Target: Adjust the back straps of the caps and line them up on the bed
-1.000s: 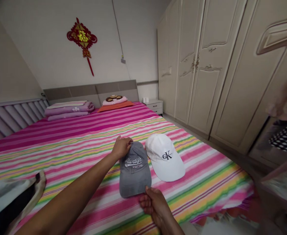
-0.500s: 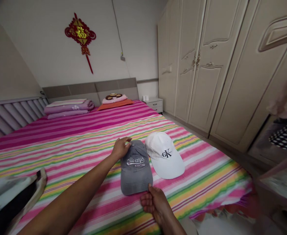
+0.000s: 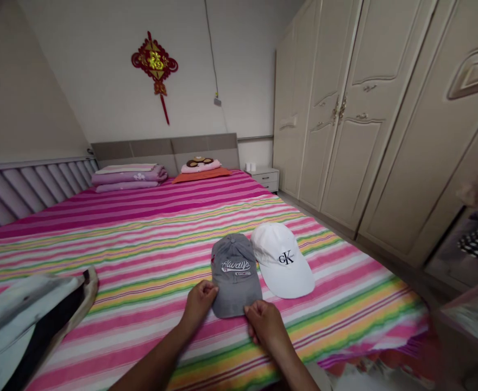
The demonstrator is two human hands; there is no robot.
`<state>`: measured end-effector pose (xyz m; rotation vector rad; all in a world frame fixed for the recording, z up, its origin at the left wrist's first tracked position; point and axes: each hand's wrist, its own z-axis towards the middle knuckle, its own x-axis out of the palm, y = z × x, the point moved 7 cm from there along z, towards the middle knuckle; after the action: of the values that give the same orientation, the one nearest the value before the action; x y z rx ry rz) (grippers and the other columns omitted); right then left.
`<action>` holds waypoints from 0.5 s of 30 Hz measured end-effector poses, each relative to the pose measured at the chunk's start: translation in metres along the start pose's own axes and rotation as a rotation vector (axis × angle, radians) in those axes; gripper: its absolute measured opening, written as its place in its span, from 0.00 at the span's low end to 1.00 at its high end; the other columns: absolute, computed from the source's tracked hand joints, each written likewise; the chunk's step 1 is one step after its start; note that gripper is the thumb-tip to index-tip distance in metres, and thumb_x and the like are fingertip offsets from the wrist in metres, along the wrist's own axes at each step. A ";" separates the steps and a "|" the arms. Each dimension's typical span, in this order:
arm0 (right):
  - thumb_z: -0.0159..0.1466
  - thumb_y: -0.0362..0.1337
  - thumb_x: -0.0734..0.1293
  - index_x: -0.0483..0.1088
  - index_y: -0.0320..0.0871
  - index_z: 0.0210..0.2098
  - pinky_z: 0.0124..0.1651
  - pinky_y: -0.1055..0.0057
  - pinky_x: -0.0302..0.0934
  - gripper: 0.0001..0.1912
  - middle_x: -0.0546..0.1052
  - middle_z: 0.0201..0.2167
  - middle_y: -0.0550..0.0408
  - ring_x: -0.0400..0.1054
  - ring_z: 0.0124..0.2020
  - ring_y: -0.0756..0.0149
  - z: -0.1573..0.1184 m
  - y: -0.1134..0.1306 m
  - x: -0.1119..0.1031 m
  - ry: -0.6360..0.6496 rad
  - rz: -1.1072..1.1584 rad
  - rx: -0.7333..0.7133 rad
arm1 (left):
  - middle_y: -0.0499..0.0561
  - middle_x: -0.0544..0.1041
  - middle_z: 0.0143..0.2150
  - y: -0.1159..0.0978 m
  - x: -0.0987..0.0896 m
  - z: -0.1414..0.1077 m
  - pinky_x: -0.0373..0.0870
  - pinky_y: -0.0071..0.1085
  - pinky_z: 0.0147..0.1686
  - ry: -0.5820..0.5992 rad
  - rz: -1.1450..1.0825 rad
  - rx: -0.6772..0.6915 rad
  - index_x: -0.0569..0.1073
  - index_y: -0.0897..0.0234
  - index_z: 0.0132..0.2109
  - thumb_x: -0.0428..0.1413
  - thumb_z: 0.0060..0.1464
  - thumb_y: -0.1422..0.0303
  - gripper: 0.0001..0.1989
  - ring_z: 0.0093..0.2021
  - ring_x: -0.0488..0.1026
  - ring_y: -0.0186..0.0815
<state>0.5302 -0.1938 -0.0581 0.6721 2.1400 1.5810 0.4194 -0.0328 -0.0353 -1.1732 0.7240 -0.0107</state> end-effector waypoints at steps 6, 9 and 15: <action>0.51 0.47 0.62 0.57 0.44 0.15 0.11 0.78 0.37 0.16 0.63 0.04 0.63 0.50 0.05 0.76 -0.010 -0.020 0.025 0.114 -0.080 0.054 | 0.50 0.69 0.29 -0.008 -0.013 -0.049 0.63 0.30 0.30 0.074 0.047 0.111 0.68 0.63 0.32 0.48 0.47 0.67 0.07 0.28 0.66 0.34; 0.50 0.49 0.62 0.59 0.43 0.16 0.10 0.79 0.37 0.17 0.63 0.04 0.63 0.50 0.05 0.77 -0.024 -0.050 0.049 0.180 -0.069 0.124 | 0.50 0.69 0.29 -0.009 -0.026 -0.072 0.62 0.30 0.29 0.119 0.110 0.148 0.69 0.62 0.32 0.47 0.49 0.67 0.07 0.27 0.66 0.34; 0.48 0.55 0.63 0.61 0.41 0.21 0.11 0.82 0.39 0.22 0.66 0.08 0.62 0.53 0.07 0.79 -0.041 -0.064 0.076 0.266 0.044 0.155 | 0.51 0.71 0.28 0.015 -0.063 -0.108 0.64 0.29 0.30 0.088 0.065 0.100 0.71 0.61 0.33 0.48 0.49 0.66 0.08 0.29 0.68 0.34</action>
<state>0.4360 -0.1959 -0.1098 0.5876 2.4773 1.6177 0.3091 -0.0930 -0.0366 -1.0585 0.8299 -0.0445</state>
